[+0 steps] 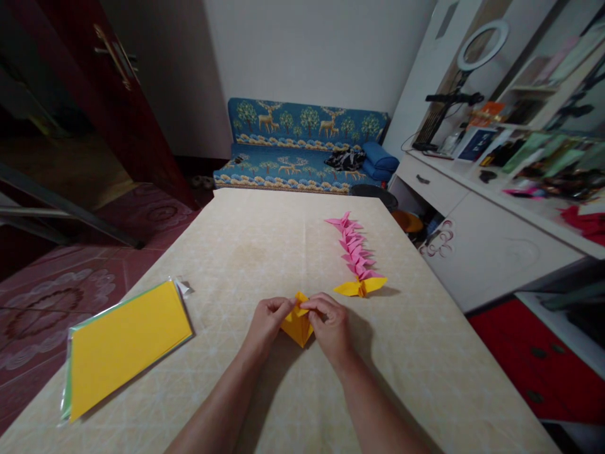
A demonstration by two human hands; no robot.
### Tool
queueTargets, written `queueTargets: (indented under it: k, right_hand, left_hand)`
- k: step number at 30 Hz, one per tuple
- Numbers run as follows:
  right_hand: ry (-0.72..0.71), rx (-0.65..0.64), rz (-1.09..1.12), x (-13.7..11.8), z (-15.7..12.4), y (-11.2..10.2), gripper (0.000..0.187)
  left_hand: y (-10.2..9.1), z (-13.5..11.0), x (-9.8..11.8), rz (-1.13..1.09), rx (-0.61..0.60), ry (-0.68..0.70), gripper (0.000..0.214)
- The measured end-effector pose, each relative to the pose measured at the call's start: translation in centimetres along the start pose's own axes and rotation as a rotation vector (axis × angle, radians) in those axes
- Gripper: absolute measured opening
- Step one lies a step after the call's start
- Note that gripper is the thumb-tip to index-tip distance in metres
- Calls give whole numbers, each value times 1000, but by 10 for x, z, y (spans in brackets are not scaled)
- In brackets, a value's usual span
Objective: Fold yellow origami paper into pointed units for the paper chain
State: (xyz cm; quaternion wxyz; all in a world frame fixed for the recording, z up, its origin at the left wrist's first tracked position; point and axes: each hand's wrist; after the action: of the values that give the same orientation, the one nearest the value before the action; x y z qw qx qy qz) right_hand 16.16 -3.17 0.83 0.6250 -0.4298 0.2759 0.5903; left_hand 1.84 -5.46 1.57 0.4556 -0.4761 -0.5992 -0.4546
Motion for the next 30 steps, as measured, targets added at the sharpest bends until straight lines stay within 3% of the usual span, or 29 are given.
queueTargets:
  k: [7, 11, 24, 30]
  right_hand:
    - [12, 21, -66, 1, -1, 0, 29]
    - [133, 70, -57, 6, -5, 4, 28]
    - [446, 134, 307, 0, -2, 4, 22]
    - [480, 140, 353, 3, -4, 2, 16]
  left_hand:
    - [1, 2, 1, 28, -12, -18, 30]
    - [3, 1, 2, 4, 0, -41, 30]
    - [4, 0, 0, -83, 14, -6, 27]
    - [5, 1, -6, -55, 49, 37, 23]
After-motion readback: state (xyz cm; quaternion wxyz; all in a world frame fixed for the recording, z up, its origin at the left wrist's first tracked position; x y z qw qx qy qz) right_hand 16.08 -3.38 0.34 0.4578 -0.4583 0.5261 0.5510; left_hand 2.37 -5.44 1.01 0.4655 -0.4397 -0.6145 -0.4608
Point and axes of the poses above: each hand's wrist, its own z-axis towards the middle knuckle, its own y-axis out of the palm, x = y × z, and after that the axes turned 2 degrees about x, right-handed
